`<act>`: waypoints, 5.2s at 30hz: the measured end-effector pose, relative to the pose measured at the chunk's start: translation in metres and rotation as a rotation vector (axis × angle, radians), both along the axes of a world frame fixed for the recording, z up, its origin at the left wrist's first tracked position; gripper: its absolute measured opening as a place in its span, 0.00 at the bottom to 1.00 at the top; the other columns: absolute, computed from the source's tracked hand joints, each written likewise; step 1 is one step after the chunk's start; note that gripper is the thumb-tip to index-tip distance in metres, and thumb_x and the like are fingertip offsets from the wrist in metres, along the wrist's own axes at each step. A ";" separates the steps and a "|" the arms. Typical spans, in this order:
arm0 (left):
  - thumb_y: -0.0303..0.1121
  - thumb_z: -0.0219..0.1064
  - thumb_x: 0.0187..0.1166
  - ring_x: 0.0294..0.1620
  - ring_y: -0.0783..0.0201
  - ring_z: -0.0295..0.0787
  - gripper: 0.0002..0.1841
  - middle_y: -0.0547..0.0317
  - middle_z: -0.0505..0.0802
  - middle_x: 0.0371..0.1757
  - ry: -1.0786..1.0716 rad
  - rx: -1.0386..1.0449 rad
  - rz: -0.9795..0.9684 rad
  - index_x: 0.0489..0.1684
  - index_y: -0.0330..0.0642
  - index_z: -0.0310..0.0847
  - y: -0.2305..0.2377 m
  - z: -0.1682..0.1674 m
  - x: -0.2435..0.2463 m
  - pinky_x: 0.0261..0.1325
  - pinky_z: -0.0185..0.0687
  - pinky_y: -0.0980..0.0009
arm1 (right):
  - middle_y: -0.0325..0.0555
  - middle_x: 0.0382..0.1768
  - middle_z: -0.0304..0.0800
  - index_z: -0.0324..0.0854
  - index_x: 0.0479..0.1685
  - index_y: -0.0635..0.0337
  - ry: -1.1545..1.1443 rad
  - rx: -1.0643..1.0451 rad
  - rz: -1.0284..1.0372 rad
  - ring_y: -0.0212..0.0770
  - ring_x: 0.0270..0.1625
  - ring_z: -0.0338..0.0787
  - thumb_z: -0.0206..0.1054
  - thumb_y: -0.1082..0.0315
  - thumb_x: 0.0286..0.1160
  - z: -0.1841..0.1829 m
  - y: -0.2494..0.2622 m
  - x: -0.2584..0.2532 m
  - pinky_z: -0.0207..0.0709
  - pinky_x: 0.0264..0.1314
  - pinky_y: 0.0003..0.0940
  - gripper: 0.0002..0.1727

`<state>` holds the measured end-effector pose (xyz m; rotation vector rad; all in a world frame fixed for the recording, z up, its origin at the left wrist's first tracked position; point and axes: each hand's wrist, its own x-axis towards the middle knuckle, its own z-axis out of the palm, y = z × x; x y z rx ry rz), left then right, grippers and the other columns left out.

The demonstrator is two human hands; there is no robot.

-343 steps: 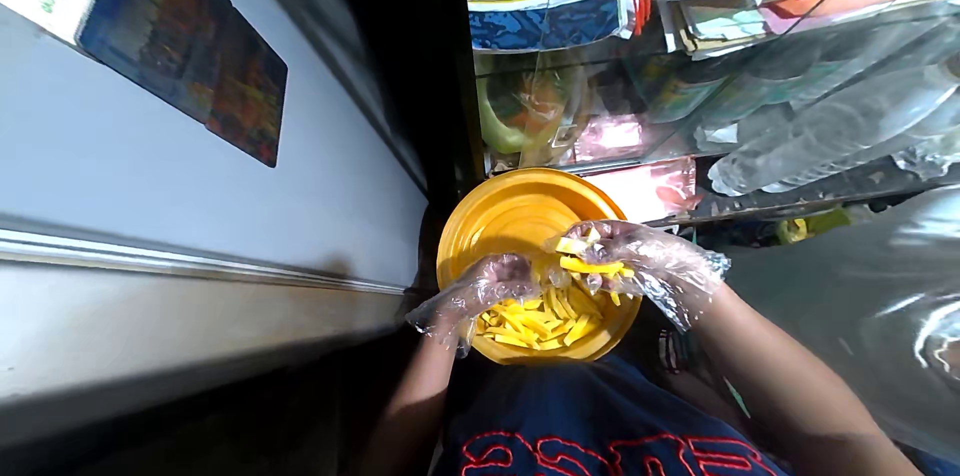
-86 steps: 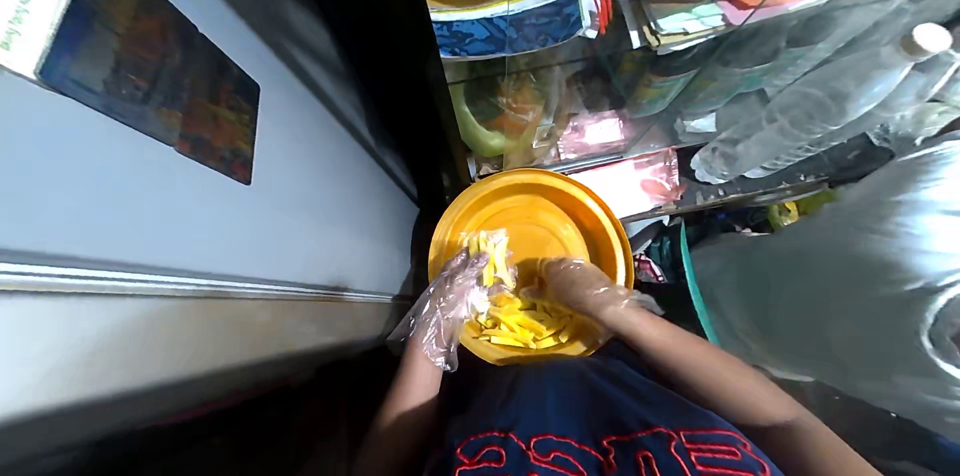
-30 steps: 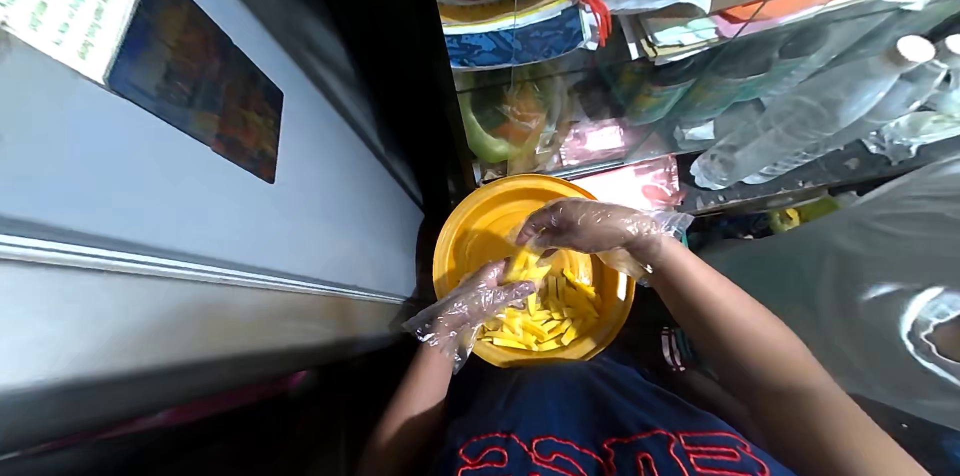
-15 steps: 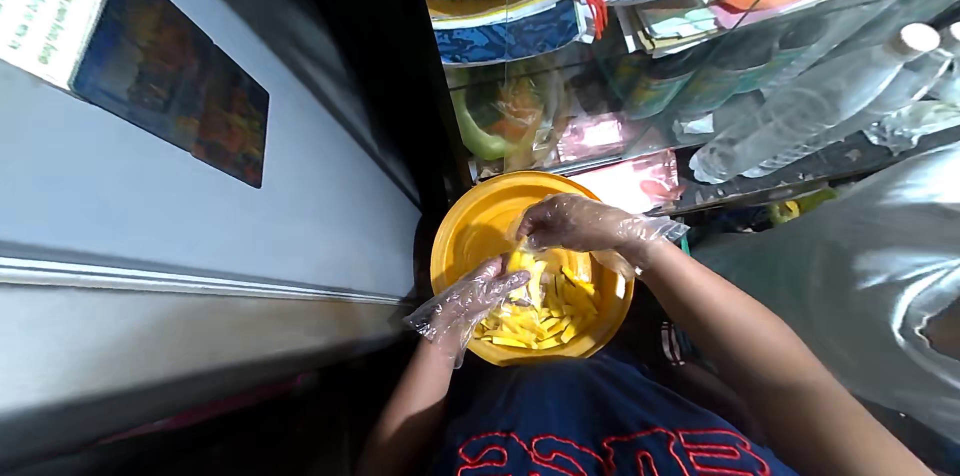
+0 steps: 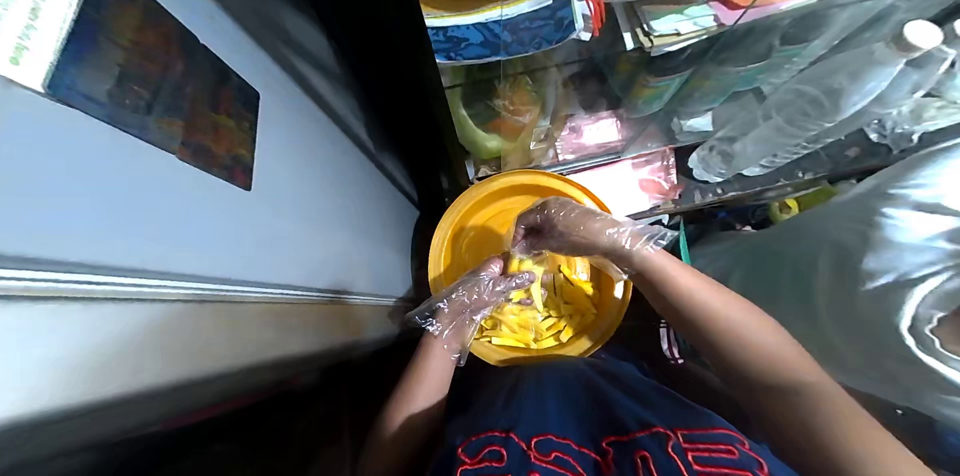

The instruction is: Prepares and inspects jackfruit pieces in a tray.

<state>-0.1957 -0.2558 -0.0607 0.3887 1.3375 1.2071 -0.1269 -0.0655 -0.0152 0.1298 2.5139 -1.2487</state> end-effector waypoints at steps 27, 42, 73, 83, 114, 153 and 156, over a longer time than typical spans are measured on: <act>0.31 0.63 0.85 0.49 0.72 0.87 0.18 0.58 0.90 0.54 0.215 -0.003 0.129 0.72 0.42 0.75 0.005 -0.009 0.003 0.54 0.84 0.73 | 0.54 0.46 0.92 0.88 0.55 0.64 -0.009 0.042 -0.144 0.50 0.49 0.91 0.75 0.66 0.75 -0.012 0.008 0.022 0.81 0.60 0.54 0.14; 0.38 0.52 0.93 0.72 0.51 0.81 0.20 0.40 0.88 0.67 0.716 -0.158 0.144 0.70 0.34 0.81 0.015 0.001 0.003 0.79 0.69 0.51 | 0.50 0.33 0.86 0.84 0.44 0.61 0.170 -0.006 -0.327 0.46 0.36 0.86 0.69 0.64 0.82 -0.034 -0.002 0.034 0.81 0.43 0.50 0.08; 0.29 0.72 0.77 0.45 0.75 0.88 0.15 0.61 0.92 0.46 0.206 -0.064 -0.048 0.59 0.36 0.81 0.003 -0.009 -0.005 0.55 0.85 0.74 | 0.48 0.39 0.89 0.88 0.46 0.62 0.118 -0.202 -0.260 0.40 0.41 0.88 0.72 0.69 0.77 -0.042 -0.011 0.030 0.83 0.51 0.43 0.06; 0.28 0.64 0.84 0.39 0.66 0.92 0.15 0.55 0.92 0.45 -0.032 -0.031 0.083 0.64 0.32 0.73 -0.001 -0.007 0.001 0.43 0.91 0.71 | 0.51 0.34 0.87 0.84 0.42 0.65 0.144 -0.093 -0.329 0.45 0.37 0.86 0.73 0.68 0.76 -0.042 -0.017 0.027 0.81 0.46 0.47 0.08; 0.30 0.63 0.86 0.50 0.65 0.92 0.17 0.53 0.92 0.55 0.172 -0.028 0.346 0.70 0.37 0.76 -0.018 -0.035 -0.020 0.55 0.88 0.68 | 0.73 0.64 0.82 0.74 0.73 0.68 -0.324 0.349 0.115 0.73 0.69 0.81 0.57 0.72 0.85 -0.067 -0.078 0.064 0.73 0.70 0.69 0.20; 0.47 0.84 0.63 0.75 0.52 0.79 0.44 0.40 0.83 0.72 0.616 -0.291 -0.158 0.80 0.38 0.69 -0.002 -0.009 -0.005 0.80 0.70 0.53 | 0.47 0.36 0.90 0.88 0.43 0.56 0.327 0.162 -0.379 0.43 0.35 0.88 0.69 0.69 0.80 0.020 0.001 0.051 0.83 0.41 0.47 0.03; 0.46 0.85 0.63 0.75 0.51 0.78 0.45 0.39 0.82 0.73 0.587 -0.301 -0.172 0.81 0.38 0.67 -0.001 -0.009 -0.006 0.79 0.70 0.52 | 0.43 0.38 0.91 0.90 0.43 0.57 0.217 0.098 -0.361 0.35 0.41 0.88 0.70 0.69 0.79 0.027 0.005 0.037 0.82 0.50 0.38 0.04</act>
